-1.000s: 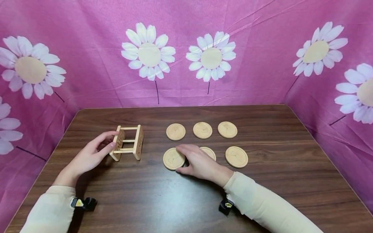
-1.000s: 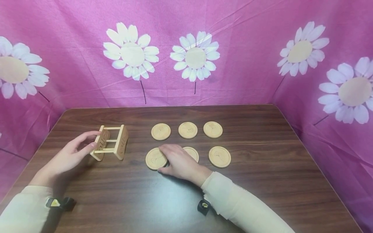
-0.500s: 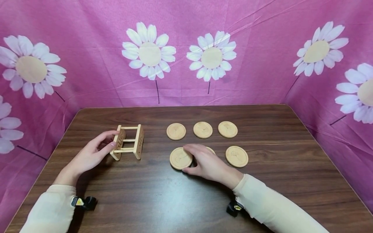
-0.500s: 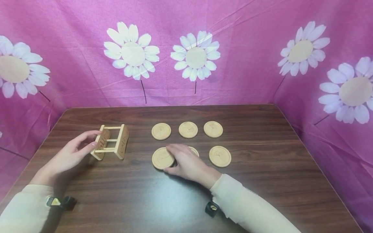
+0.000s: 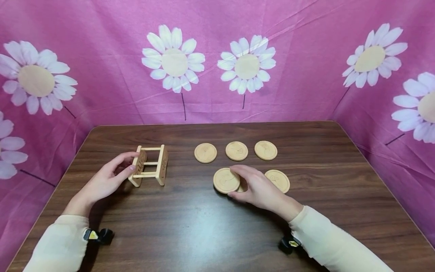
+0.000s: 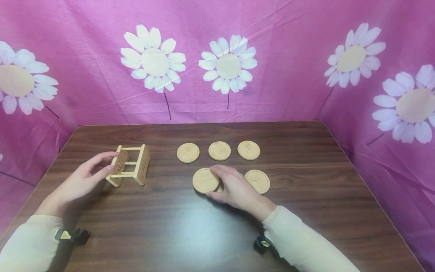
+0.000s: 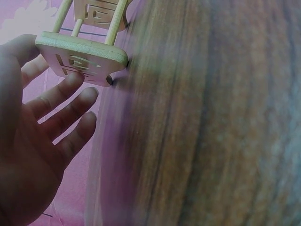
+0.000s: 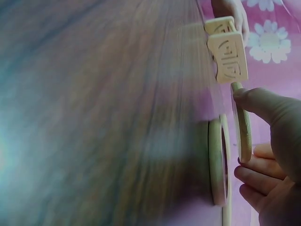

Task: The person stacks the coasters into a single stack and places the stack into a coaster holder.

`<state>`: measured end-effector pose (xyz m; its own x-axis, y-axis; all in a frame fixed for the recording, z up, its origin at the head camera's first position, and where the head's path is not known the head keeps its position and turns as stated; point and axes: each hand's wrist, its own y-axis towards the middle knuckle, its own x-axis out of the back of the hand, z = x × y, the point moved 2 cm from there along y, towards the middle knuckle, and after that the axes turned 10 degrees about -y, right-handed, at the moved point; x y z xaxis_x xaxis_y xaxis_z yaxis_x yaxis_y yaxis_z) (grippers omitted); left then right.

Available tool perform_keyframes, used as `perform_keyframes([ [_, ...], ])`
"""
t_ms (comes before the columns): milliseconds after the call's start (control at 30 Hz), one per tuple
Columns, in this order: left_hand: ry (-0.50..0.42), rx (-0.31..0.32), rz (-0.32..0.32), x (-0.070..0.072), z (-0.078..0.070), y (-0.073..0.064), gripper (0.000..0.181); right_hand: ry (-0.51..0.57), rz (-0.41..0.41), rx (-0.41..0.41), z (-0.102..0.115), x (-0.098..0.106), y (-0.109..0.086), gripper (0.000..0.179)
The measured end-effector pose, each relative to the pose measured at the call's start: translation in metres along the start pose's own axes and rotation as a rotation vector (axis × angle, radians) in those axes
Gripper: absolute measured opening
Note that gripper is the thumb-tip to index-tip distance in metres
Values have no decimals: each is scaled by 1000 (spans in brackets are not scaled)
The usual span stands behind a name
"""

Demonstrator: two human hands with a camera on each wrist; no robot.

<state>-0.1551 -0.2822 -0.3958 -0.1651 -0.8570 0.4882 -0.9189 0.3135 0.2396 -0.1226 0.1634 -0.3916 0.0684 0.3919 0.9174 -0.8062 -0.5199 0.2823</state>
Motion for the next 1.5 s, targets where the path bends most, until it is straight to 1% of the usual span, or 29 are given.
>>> perform_keyframes([
  [200,-7,25,1,0,0,-1,38,-11,0,-29,-10,2,-6,63],
  [367,0,26,13,-1,-1,-1,38,-18,18,-50,-18,5,-12,66],
  [567,2,28,12,-1,-2,-1,38,-13,53,-84,-25,5,-17,68],
  [733,-6,30,10,-1,-1,-1,38,-22,57,-92,-28,5,-20,68],
  [867,-6,32,8,-1,0,-1,38,-29,51,-94,-28,5,-22,68],
  [1100,-7,17,11,-2,0,0,39,-47,51,-73,-28,3,-22,68],
  [1500,-7,24,22,-2,0,0,38,-64,48,-63,-27,4,-25,72],
])
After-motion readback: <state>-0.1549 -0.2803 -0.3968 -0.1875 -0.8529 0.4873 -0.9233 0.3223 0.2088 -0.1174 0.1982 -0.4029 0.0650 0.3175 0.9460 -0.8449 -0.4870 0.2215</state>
